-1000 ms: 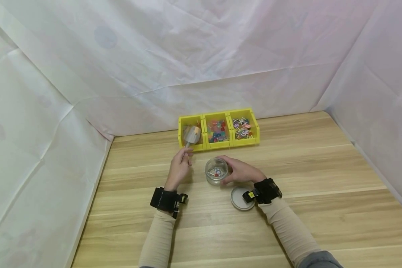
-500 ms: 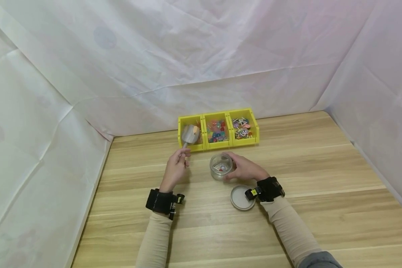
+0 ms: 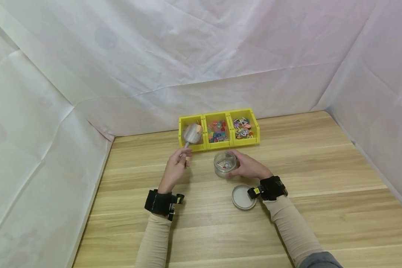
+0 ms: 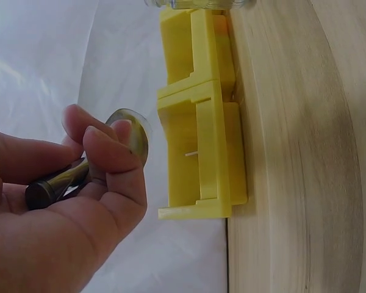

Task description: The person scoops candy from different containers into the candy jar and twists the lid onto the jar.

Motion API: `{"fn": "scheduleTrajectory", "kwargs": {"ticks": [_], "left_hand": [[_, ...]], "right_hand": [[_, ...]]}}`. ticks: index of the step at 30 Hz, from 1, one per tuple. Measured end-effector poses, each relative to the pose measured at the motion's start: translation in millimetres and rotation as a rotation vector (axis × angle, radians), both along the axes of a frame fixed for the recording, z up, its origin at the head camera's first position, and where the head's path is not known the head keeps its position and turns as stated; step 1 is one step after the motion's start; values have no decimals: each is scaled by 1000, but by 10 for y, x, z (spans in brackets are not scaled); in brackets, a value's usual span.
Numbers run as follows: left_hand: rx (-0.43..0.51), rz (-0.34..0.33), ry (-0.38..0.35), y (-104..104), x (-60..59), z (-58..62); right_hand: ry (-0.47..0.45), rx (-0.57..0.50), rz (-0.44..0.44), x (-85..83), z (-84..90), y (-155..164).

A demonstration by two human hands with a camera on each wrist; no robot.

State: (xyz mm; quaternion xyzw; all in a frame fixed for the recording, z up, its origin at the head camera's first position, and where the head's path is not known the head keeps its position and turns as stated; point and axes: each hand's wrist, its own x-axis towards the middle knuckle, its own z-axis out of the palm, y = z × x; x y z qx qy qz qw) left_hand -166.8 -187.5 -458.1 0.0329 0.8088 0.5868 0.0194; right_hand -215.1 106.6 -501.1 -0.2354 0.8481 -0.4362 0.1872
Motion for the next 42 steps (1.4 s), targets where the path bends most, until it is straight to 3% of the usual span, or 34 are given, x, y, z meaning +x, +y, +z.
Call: {"fn": "scheduleTrajectory", "kwargs": {"ticks": [19,42], "left_hand": [[25,-130,10,73,2,-39],[24,-216,-16,131,-28,-111]], "right_hand": [[-2,3,-32,-44,47,137],[21,8,-61,-66,56,274]]}}
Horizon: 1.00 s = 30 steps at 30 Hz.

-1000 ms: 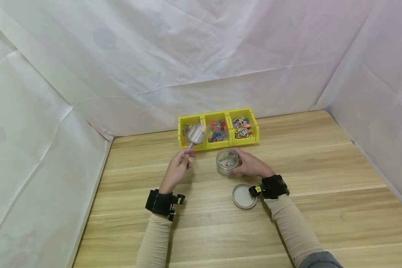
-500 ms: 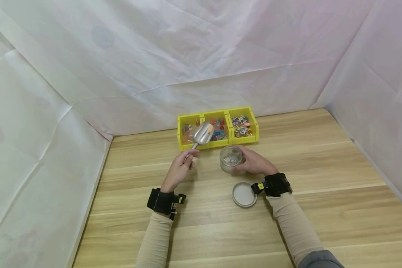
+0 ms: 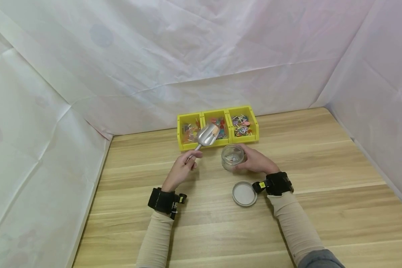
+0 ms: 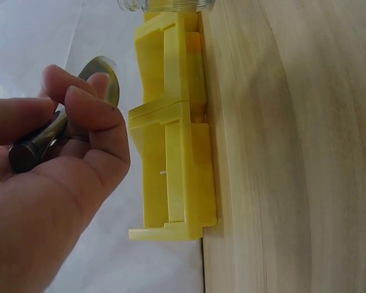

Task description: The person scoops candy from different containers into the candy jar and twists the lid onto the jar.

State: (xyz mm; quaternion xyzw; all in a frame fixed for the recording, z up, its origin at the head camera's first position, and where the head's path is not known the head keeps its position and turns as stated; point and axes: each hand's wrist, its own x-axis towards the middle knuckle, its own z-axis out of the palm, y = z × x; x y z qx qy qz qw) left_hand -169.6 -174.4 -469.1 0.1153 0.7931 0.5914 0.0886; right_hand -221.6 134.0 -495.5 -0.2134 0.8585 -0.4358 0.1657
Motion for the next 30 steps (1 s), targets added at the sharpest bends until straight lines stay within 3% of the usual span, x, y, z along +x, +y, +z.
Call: {"fn": "scheduleTrajectory", "kwargs": {"ticks": [9,30], "left_hand": [[-2,-79,30,1,3,-16],[-26,-141,-7,-1,4,-8]], "right_hand": [[-15,2,-24,-2,6,15],[-27,-28,-34,3,-4,-14]]}}
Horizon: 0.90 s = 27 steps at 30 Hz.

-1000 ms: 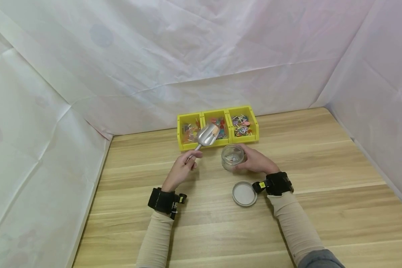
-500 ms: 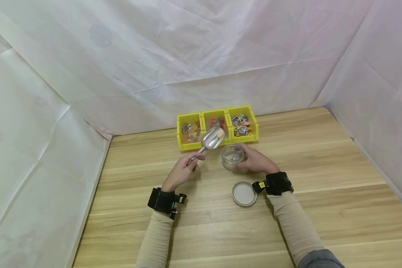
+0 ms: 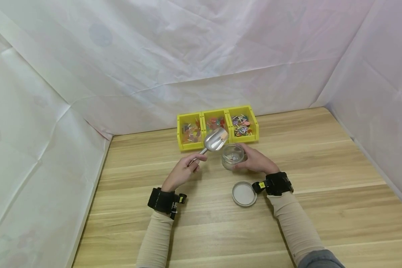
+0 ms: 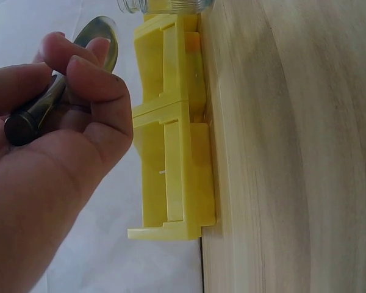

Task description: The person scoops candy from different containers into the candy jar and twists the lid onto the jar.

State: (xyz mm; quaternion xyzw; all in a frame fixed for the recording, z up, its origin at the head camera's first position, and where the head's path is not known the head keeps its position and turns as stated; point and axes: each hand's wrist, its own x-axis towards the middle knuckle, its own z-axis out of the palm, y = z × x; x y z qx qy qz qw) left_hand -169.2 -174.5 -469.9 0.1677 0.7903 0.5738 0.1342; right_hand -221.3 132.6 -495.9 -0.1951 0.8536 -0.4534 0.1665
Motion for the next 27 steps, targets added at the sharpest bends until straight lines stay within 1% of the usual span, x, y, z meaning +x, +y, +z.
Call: {"fn": "scheduleTrajectory", "kwargs": {"ticks": [7,17,27], "left_hand": [[-16,-23,20,-11,9,4],[-22,-31,27,-7,8,-1],[-34,-42,39,-30,9,1]], "right_hand": [[-12,-24,-1,-4,-21,12],[2,9,-8,-5,-21,12],[-10,24,-25,-16,-31,-4]]}}
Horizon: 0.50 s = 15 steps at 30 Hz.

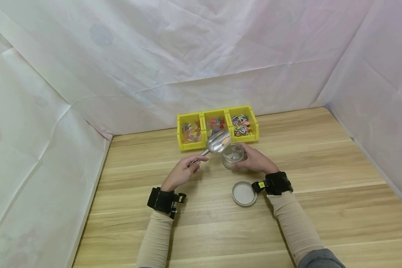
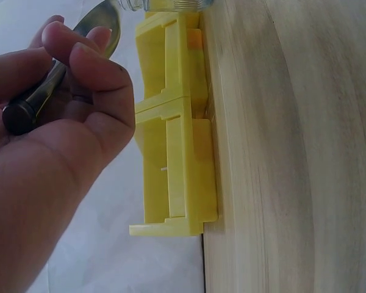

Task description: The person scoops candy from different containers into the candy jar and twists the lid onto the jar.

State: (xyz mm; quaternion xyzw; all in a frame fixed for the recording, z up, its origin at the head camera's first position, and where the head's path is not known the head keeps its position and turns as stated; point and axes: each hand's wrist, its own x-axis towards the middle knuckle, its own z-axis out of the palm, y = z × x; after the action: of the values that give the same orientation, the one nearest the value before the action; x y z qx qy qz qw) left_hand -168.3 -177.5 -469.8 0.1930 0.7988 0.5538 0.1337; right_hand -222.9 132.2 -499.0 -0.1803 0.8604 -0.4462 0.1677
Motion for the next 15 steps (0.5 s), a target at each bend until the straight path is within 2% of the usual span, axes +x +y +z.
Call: {"fn": "scheduleTrajectory", "kwargs": {"ticks": [9,11,12,15], "left_hand": [[-34,-13,5,13,11,31],[-42,-7,8,19,18,37],[-46,-2,0,33,41,79],[-50,2,5,42,46,77]], "right_hand": [[-3,-3,-2,24,25,-7],[-8,-1,-7,27,28,-11],[-7,0,-5,30,30,-12],[-4,5,-6,29,28,-18]]}}
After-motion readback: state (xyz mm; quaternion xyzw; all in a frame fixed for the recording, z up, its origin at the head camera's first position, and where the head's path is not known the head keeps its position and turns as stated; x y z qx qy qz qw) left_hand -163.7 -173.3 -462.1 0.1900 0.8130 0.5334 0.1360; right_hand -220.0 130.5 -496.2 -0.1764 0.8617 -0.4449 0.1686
